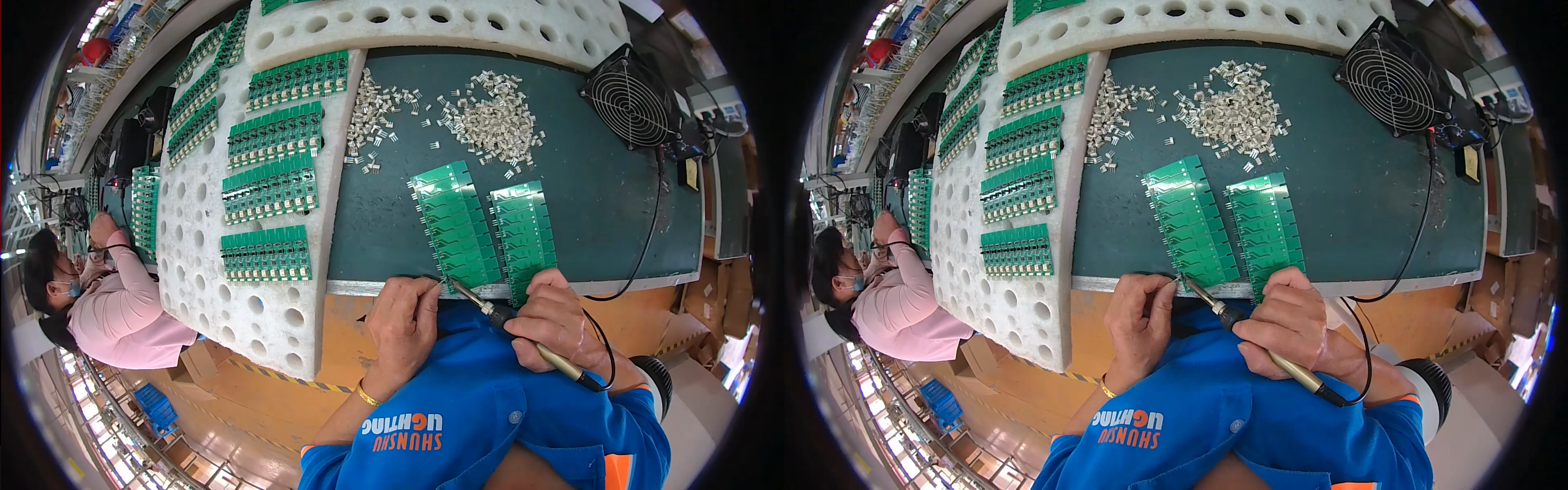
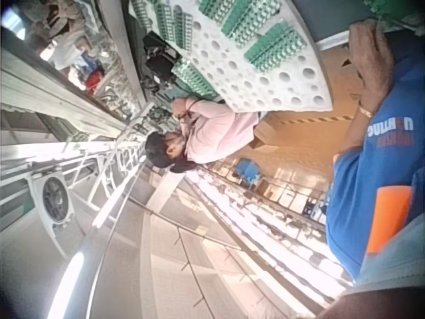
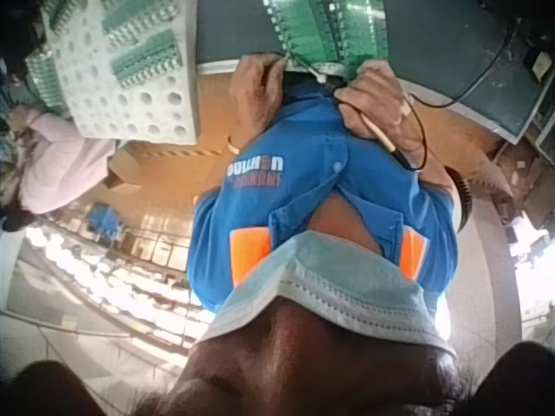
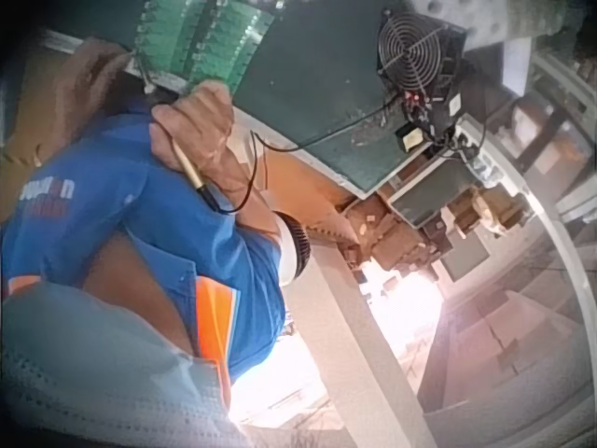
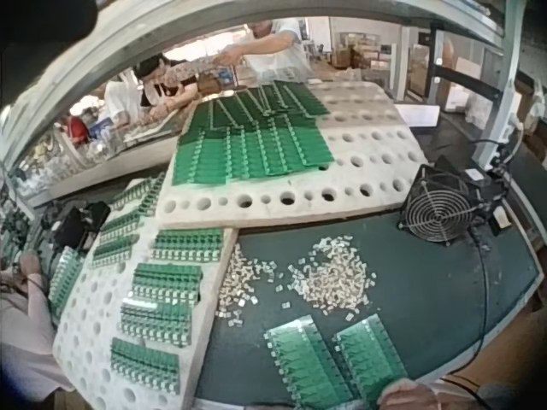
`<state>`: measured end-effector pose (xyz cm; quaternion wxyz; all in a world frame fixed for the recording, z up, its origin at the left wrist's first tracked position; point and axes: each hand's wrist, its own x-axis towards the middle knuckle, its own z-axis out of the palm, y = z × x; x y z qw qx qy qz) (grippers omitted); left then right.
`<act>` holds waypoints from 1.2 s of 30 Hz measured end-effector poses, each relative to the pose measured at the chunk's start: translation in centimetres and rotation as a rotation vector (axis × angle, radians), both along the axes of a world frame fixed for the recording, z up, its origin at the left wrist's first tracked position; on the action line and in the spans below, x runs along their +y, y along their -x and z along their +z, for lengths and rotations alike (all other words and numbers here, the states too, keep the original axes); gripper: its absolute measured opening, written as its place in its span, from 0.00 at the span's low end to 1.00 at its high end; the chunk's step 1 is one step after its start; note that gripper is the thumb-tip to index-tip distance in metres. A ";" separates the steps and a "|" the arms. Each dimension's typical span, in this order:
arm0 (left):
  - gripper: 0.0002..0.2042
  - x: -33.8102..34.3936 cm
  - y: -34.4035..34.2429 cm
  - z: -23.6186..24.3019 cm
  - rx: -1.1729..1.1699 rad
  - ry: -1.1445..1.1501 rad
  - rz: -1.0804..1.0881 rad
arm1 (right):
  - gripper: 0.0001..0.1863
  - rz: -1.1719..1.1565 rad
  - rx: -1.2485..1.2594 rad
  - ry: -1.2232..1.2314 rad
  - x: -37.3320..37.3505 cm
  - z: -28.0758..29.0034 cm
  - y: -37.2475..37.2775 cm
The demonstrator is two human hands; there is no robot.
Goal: The person solders electronic components onto circuit boards using a soldering iron and solder wire.
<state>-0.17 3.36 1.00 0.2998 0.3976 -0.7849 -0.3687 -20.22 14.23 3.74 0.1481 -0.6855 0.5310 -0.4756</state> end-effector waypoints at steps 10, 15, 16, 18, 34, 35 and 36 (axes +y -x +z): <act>0.05 0.0 0.1 0.3 0.013 -0.038 0.020 | 0.09 -0.012 0.002 0.004 0.1 0.1 0.1; 0.06 0.0 0.2 0.3 0.007 -0.047 0.019 | 0.09 -0.025 0.002 -0.003 0.1 0.0 -0.1; 0.06 0.0 0.2 0.3 0.011 -0.048 0.020 | 0.09 -0.027 0.008 -0.004 0.1 0.0 -0.1; 0.06 0.0 0.1 0.1 0.005 -0.038 0.017 | 0.09 -0.020 0.009 -0.007 0.0 0.1 0.0; 0.04 -0.1 0.2 0.2 -0.007 -0.042 0.010 | 0.10 -0.010 0.011 -0.011 -0.2 0.1 0.1; 0.04 -0.1 0.2 0.3 -0.007 -0.042 0.010 | 0.10 -0.009 0.011 -0.011 -0.1 0.1 0.1; 0.04 -0.1 0.2 0.3 -0.010 -0.044 0.009 | 0.10 -0.008 0.012 -0.008 -0.1 0.1 0.1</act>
